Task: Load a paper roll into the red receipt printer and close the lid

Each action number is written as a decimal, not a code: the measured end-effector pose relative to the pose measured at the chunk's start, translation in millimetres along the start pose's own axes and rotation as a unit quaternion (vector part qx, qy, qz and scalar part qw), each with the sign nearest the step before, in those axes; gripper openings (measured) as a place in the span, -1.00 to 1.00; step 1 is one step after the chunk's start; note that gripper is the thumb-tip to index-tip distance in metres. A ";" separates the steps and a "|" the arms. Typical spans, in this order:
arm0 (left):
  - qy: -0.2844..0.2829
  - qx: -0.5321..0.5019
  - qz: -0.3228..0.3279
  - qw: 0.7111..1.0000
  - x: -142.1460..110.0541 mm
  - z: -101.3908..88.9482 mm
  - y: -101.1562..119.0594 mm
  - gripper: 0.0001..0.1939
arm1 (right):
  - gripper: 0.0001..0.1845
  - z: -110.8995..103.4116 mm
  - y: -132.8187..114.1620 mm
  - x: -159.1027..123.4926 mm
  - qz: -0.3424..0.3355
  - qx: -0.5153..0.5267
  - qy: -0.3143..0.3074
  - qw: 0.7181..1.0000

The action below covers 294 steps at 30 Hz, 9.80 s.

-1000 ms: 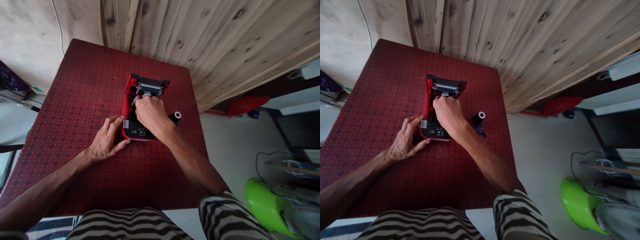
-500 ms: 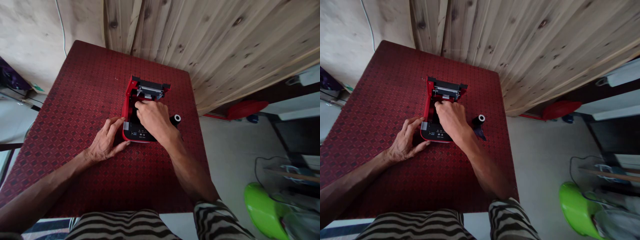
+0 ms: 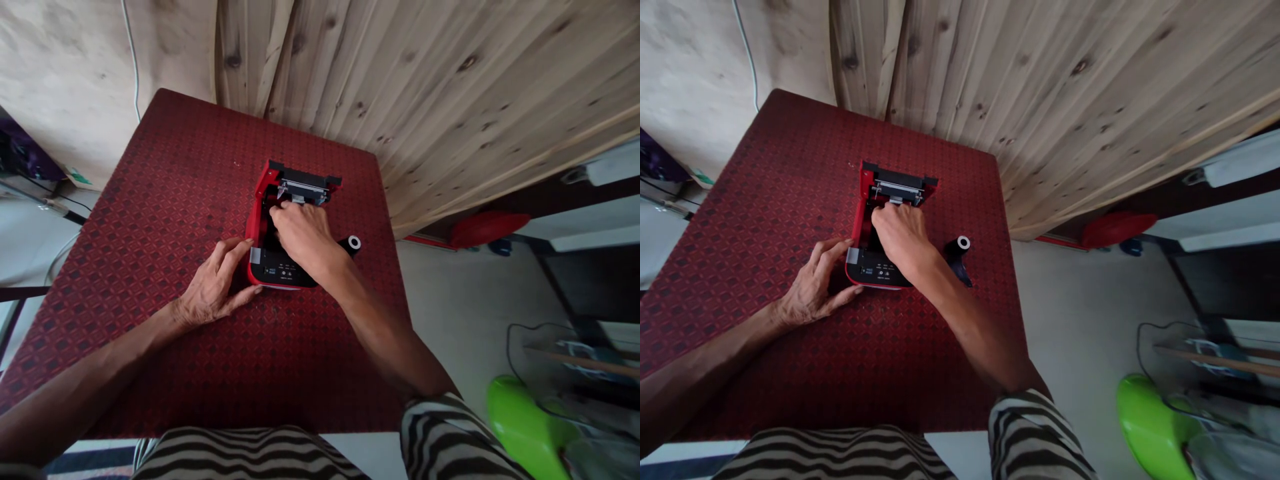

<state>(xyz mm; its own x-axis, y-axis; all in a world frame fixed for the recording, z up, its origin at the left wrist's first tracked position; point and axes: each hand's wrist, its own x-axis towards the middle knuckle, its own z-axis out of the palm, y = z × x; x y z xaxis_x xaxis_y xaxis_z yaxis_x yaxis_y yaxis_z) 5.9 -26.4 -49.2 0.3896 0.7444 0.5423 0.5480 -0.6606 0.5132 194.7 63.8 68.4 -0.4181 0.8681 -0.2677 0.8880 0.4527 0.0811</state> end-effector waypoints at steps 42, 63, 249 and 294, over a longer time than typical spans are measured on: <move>0.000 0.000 0.024 1.000 -1.0 3.1 -5.3 -0.14 | -0.63 11.1 10.2 -2.0 0.003 0.026 0.038 0.999; -0.008 0.001 0.025 1.000 -0.7 1.8 -5.8 -0.16 | -0.64 -5.9 10.7 -6.1 -0.053 0.003 -0.018 0.998; -0.096 0.107 -0.045 0.989 73.5 -27.2 43.6 -0.72 | -0.63 0.8 9.4 3.4 -0.007 0.091 -0.039 0.995; -0.062 0.024 0.130 0.989 83.9 -30.2 -5.7 -0.62 | -0.88 72.8 -23.9 -104.0 -0.026 0.142 0.481 0.865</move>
<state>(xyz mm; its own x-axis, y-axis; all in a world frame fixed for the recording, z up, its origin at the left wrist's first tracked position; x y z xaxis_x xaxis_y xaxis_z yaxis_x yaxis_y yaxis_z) 13.1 36.9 13.5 0.6079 0.5586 0.5643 0.4511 -0.8278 0.3336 230.9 -52.1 24.4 -0.3031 0.6781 0.6696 0.8177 0.5459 -0.1827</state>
